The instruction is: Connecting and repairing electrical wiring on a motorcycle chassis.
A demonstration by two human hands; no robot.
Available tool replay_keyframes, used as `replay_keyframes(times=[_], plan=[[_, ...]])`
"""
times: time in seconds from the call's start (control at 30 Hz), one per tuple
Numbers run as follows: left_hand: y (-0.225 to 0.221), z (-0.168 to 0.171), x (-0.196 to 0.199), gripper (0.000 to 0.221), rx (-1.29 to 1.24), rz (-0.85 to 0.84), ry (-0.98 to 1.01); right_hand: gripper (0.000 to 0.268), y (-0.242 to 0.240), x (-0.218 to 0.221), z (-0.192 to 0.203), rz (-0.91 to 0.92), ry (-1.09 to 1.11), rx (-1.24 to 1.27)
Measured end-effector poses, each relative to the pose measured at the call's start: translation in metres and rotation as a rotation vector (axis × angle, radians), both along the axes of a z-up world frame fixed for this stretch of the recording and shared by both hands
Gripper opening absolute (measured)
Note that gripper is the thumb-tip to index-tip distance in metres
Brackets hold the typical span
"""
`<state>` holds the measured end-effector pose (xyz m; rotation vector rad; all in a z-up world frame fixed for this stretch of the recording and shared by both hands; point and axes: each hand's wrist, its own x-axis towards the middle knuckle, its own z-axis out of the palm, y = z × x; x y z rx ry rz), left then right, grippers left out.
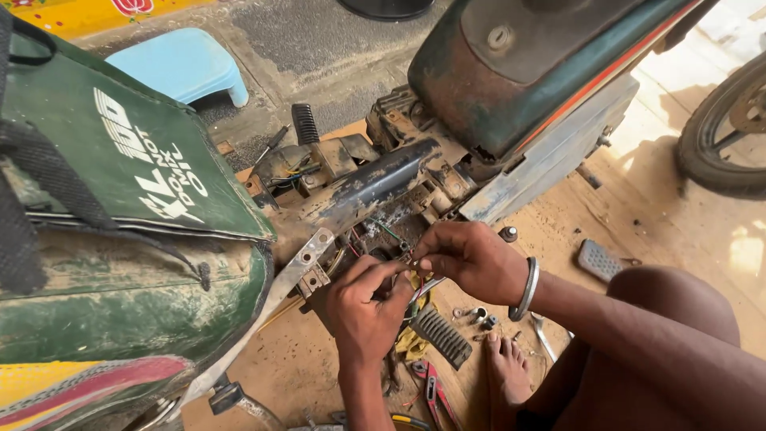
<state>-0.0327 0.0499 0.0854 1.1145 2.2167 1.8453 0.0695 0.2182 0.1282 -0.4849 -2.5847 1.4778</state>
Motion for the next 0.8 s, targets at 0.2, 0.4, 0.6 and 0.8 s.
replay_keyframes(times=[0.2, 0.4, 0.6, 0.8], plan=[[-0.005, 0.002, -0.004, 0.012, 0.022, -0.056, -0.092, 0.007, -0.004, -0.007, 0.008, 0.047, 0.042, 0.131], [-0.009, 0.000, -0.005, 0.012, 0.043, -0.073, -0.036, 0.006, -0.006, 0.000, 0.002, 0.085, 0.085, 0.200], [-0.008, -0.005, -0.003, 0.012, 0.053, -0.059, -0.004, 0.010, 0.000, 0.002, -0.021, 0.051, 0.063, -0.137], [-0.009, -0.004, -0.003, 0.012, 0.045, -0.061, -0.050, 0.011, -0.006, 0.001, -0.020, 0.024, 0.092, -0.125]])
